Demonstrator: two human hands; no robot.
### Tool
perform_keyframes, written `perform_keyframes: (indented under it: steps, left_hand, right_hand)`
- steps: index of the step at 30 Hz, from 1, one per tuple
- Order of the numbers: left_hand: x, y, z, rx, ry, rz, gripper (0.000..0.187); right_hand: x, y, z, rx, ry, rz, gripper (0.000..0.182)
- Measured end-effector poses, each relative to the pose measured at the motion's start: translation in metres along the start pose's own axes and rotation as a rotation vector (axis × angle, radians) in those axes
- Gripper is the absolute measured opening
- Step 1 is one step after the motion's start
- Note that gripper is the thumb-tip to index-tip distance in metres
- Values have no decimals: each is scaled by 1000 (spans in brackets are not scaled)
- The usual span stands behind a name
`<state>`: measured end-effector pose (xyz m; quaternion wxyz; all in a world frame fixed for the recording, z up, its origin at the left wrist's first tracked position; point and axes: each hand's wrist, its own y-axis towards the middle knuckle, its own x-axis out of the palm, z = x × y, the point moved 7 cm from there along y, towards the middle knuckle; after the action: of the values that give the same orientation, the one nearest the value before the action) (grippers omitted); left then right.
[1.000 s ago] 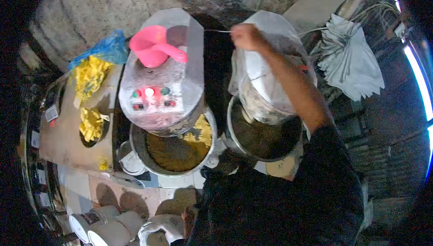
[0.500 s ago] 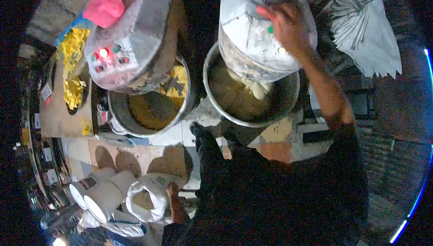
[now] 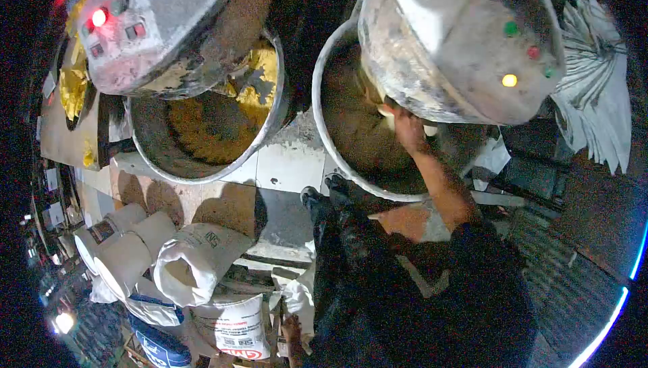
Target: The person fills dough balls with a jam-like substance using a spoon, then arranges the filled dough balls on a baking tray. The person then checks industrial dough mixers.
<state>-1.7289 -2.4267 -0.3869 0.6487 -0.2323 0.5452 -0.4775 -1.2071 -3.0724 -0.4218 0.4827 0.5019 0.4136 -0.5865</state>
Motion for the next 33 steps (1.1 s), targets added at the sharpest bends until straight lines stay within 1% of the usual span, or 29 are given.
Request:
perform_keyframes:
  steps: [1, 3, 4, 5, 7, 8, 9, 10, 11, 12, 13, 15, 16, 17, 19, 20, 21, 22, 23, 24, 25, 27, 28, 30, 31, 33]
  left_hand:
    - [-2, -13, -4, 16, 119, 51, 49]
    - [-7, -4, -76, 101, -343, 59, 40]
    - [-5, -13, -65, 125, -188, -66, 35]
    - [-3, -25, -52, 167, -35, -186, 31]
    - [-8, -41, -79, -339, -482, 40, 27]
    - [-6, -43, -74, -322, -395, 4, 31]
    - [-2, -48, -69, -319, -396, -2, 31]
    - [0, -50, -53, -137, -137, -47, 31]
    - [6, -47, -59, -203, -241, -120, 32]
    - [12, -43, -69, -276, -339, -187, 33]
    - [12, -36, -76, -270, -331, -188, 33]
    - [19, -31, -79, -415, -393, -116, 35]
    - [16, -45, -32, -364, -355, -58, 34]
    - [10, -42, -37, -365, -348, -42, 34]
    - [10, -34, -30, -221, -371, -79, 32]
    - [8, -35, -35, -266, -441, -102, 31]
    - [2, -39, -31, -266, -434, -100, 31]
    - [-4, -42, -28, -271, -334, -124, 31]
    - [-5, -40, -21, -265, -238, -148, 32]
    - [-9, -44, -24, -283, -229, 13, 31]
    - [-11, -42, -24, -276, -228, 13, 31]
    - [-15, -29, -27, -272, -226, -14, 31]
    - [-18, -13, -28, -262, -228, -23, 31]
    - [-20, 10, -13, -242, -244, -37, 31]
    - [-21, 15, -11, -237, -257, -42, 32]
    - [-24, 19, 10, -205, -284, -32, 32]
  right_hand:
    - [3, 14, -22, -134, -70, 76, 24]
    - [58, 40, -44, -3, -43, -422, 32]
    - [63, 47, -56, -72, -69, -474, 36]
    - [59, 37, -62, -71, -63, -480, 36]
    - [0, 5, -71, 63, 341, -270, 41]
    - [4, -23, -58, 160, 468, -94, 45]
    - [15, -51, -35, 424, 828, -26, 40]
    - [32, -73, -7, 753, 1089, 81, 32]
    - [47, -82, 13, 944, 1390, 169, 26]
    - [54, -91, 30, 1145, 1672, 330, 21]
    - [62, -79, 39, 1161, 1734, 431, 19]
    - [50, -44, 40, 1167, 1839, 620, 16]
    - [43, -26, 25, 1278, 2089, 624, 29]
    - [71, -19, 25, 1215, 2217, 609, 34]
    - [131, -6, 25, 1094, 2465, 552, 43]
    - [159, -15, 35, 1091, 2314, 443, 44]
    - [171, -24, 44, 1086, 2158, 345, 46]
    - [155, -28, 43, 1076, 2001, 252, 47]
    - [134, -39, 43, 1087, 2077, 227, 46]
    - [86, -45, 35, 1100, 2152, 200, 45]
    - [31, -51, 24, 1116, 2225, 172, 45]
    - [0, -40, 22, 1194, 2164, 186, 49]
    - [47, -28, 39, 1220, 1906, 199, 48]
    - [103, -23, 61, 1217, 1671, 211, 48]
    - [128, -24, 65, 1194, 1819, 193, 46]
    - [153, -26, 66, 1131, 2116, 139, 43]
